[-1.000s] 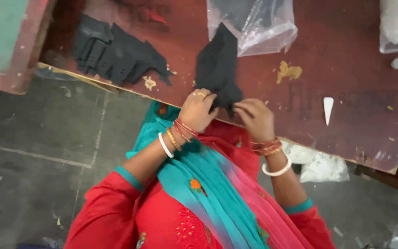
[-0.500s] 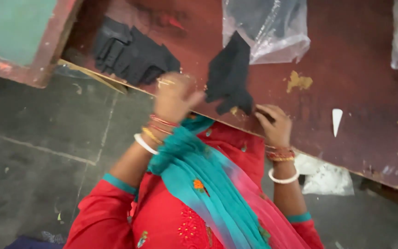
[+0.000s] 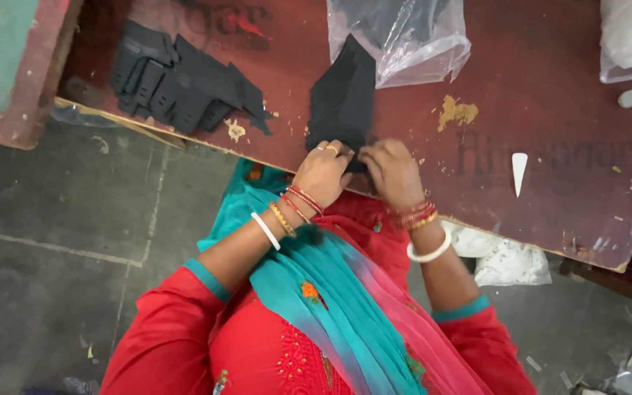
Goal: The person handles black plastic pieces on a wooden table, picking them up and manipulating them with both hands. They occasionally reach for a white bottle and a plastic bag containing more parts, then return to folding or arranging the black pieces.
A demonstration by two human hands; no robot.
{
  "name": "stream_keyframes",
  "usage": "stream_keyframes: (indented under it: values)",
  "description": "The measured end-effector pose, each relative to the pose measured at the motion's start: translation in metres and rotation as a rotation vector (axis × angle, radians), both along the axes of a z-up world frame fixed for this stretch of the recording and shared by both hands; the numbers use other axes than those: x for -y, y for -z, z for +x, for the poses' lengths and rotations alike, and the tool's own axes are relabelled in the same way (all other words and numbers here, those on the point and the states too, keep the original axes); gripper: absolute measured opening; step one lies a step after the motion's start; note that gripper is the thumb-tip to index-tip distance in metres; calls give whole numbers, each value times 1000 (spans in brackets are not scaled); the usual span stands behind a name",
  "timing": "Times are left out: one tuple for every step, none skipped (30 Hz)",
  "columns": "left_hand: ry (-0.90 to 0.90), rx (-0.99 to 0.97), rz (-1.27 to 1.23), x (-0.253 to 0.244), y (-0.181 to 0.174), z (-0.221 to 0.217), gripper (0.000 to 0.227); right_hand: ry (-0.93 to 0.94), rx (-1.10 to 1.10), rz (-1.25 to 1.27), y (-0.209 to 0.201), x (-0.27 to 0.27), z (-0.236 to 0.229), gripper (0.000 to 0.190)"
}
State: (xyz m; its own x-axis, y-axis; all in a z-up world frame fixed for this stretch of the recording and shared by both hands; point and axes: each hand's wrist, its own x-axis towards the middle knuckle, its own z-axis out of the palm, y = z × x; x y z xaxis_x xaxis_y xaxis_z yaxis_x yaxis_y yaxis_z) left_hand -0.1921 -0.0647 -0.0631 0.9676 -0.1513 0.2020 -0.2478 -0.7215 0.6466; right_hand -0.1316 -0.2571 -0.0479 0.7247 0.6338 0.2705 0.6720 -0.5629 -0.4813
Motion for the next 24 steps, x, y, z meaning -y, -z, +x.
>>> stream_keyframes:
  values:
    - [-1, -6, -2, 0, -1, -3, 38, -1, -6, -2, -4, -2, 0, 14]
    - [-7, -8, 5, 2, -2, -2, 35, -1, -9, -1, -8, -2, 4, 13]
    - [-13, -10, 12, 3, -4, -1, 32, -2, -11, -1, -13, -3, 7, 12]
    - [-16, -8, 14, 2, -3, 0, 32, -6, -9, 1, -13, -1, 5, 12]
    - [-15, 12, 7, 0, -3, 2, 35, -46, 18, 4, -12, 1, 3, 13]
    - [-9, 23, -6, 2, -2, -1, 38, -81, 35, 1, -12, 6, -5, 14]
    - [-7, 17, -10, 3, -1, -4, 38, -79, 29, -3, -11, 13, -11, 14]
    - [-9, 24, 7, 2, 0, -4, 37, -94, 20, -22, -11, 18, -14, 16]
    - [-10, 30, 23, 1, 1, -4, 36, -109, 10, -42, -11, 24, -18, 17]
    - [-12, 38, 28, -3, -1, -3, 36, -110, 18, -37, -11, 25, -17, 17]
    - [1, 57, -26, -7, -3, -1, 37, -87, -4, -7, -13, 26, -16, 16]
    - [15, 72, -82, -10, -5, -2, 39, -63, -31, 20, -13, 28, -17, 14]
    - [14, 76, -79, -16, -7, 1, 39, -64, -27, 23, -20, 24, -14, 14]
    - [-107, 144, -73, -21, -10, 2, 40, -1, -54, 74, -26, 21, -12, 13]
    - [-227, 212, -67, -26, -12, 4, 41, 63, -81, 124, -32, 17, -11, 11]
    - [-229, 209, -67, -28, -9, 4, 41, 61, -84, 124, -32, 10, -9, 11]
    - [-225, 180, -24, -29, -6, 4, 41, 62, -40, 150, -31, 3, -7, 12]
    - [-221, 156, 20, -32, -4, 7, 42, 63, 9, 179, -31, -6, -2, 12]
    - [-222, 158, 21, -29, -4, 4, 42, 62, 11, 180, -25, -10, -1, 12]
    - [-195, 131, 20, -28, -5, 5, 41, 31, 33, 162, -18, -16, 4, 12]
    - [-168, 103, 19, -27, -5, 6, 41, 1, 55, 143, -12, -22, 9, 12]
    - [-170, 105, 23, -28, -5, 6, 41, -2, 57, 147, -9, -28, 13, 12]
    - [-171, 90, -9, -29, -4, 7, 40, -43, 74, 111, -6, -33, 17, 14]
    - [-169, 73, -44, -27, -2, 7, 38, -82, 89, 72, -3, -37, 20, 16]
